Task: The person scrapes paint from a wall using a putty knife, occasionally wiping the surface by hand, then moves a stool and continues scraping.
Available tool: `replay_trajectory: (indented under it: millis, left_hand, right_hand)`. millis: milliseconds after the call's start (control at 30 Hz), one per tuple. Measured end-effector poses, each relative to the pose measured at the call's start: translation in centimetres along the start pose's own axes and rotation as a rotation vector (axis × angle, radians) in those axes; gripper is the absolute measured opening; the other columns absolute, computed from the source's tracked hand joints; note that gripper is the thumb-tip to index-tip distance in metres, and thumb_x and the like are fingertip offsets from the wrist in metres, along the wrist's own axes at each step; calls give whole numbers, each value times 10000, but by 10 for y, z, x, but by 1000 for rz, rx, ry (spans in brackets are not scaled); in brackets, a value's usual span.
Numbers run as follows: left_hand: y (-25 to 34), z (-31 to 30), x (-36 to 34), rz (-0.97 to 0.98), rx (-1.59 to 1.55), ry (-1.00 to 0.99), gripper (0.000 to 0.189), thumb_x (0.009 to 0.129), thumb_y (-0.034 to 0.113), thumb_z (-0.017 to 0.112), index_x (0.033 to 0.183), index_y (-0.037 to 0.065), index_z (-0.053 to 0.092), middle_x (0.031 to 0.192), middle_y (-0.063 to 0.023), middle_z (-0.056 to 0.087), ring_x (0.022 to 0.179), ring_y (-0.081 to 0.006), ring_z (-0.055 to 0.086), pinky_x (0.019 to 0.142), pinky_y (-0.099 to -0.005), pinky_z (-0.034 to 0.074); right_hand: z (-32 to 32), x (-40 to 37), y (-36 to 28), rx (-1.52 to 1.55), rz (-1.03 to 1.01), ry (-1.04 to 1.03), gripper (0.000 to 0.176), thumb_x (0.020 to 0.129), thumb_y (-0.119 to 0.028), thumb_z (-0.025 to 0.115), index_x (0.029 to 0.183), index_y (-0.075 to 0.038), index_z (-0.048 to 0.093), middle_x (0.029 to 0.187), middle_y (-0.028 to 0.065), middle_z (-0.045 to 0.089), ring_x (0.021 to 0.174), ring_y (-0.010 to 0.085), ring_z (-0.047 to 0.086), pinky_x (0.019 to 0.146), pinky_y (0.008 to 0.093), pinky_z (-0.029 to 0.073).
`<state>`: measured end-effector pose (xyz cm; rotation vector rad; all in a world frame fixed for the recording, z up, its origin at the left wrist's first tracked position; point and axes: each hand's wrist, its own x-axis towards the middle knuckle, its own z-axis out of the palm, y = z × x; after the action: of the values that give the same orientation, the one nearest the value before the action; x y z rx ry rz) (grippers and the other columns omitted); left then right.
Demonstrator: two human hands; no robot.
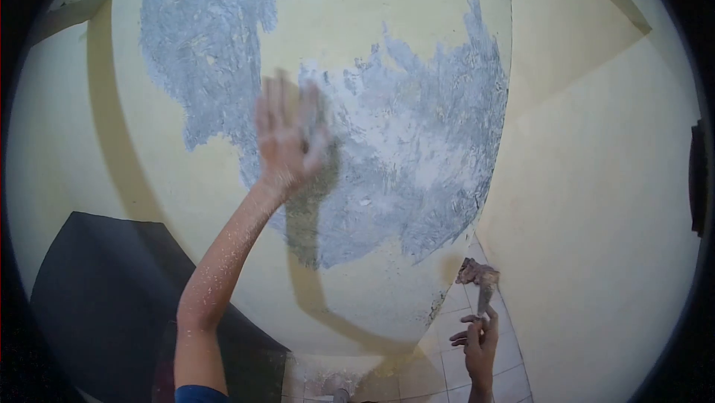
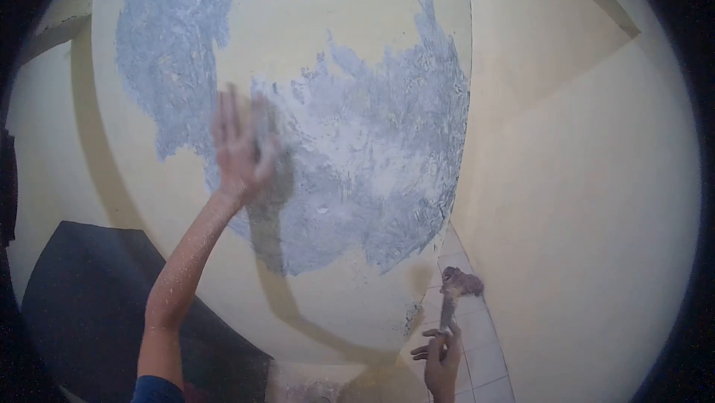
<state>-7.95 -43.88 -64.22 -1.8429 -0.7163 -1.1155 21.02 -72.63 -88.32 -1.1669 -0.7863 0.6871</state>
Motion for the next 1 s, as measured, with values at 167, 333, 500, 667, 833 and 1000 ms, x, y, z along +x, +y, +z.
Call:
replay_trajectory:
  millis: [167, 333, 500, 667, 833, 1000]
  left_hand:
    - [46, 1, -66, 292, -329, -548, 608, 945, 404, 536, 1480, 125, 471, 1593, -202, 304, 1519, -347, 176, 1213, -590, 40]
    - [87, -37, -100, -275, -962, -599, 348, 967, 338, 580, 1138, 72, 723, 1240, -159, 680, 1231, -298, 601, 1037, -451, 454]
    - [91, -46, -67, -1018, -1233, -359, 332, 981, 289, 631, 936, -30, 709, 735, -56, 670, 630, -126, 647, 574, -274, 501]
    - [48, -34, -60, -1248, -1164, -102, 407, 988, 293, 639, 715, -8, 664, 570, 16, 556, 474, -59, 492, 432, -250, 374]
    - [34, -20, -67, -1207, -1001, -108, 452, 964, 309, 662, 641, -5, 627, 540, 47, 474, 500, -44, 419, 448, -273, 318]
    - [20, -17, -53, -1046, -850, -59, 476, 936, 291, 666, 611, -45, 581, 525, 36, 437, 552, -51, 392, 486, -306, 308]
  right_hand:
    - [24, 2, -16, -178, -97, -212, 536, 974, -8, 482, 1497, 8, 363, 886, 69, 576, 567, 68, 517, 505, 229, 441]
    - [89, 20, -47, -551, -448, -251, 597, 916, 57, 478, 1504, -3, 392, 931, 123, 545, 781, 190, 533, 696, 307, 442]
    - [201, 48, -69, -535, -886, -324, 680, 871, 37, 560, 1521, -43, 373, 1030, 188, 524, 844, 340, 610, 736, 438, 512]
    - [262, 66, -71, -487, -862, -462, 712, 872, 24, 564, 1536, -26, 310, 1022, 203, 509, 813, 389, 613, 697, 475, 512]
    - [283, 60, -70, -572, -793, -433, 737, 867, 12, 557, 1543, -6, 261, 1029, 217, 510, 790, 423, 615, 671, 495, 518]
    - [298, 56, -90, -537, -748, -420, 729, 869, 4, 555, 1530, 30, 251, 1025, 237, 513, 786, 445, 613, 646, 507, 510]
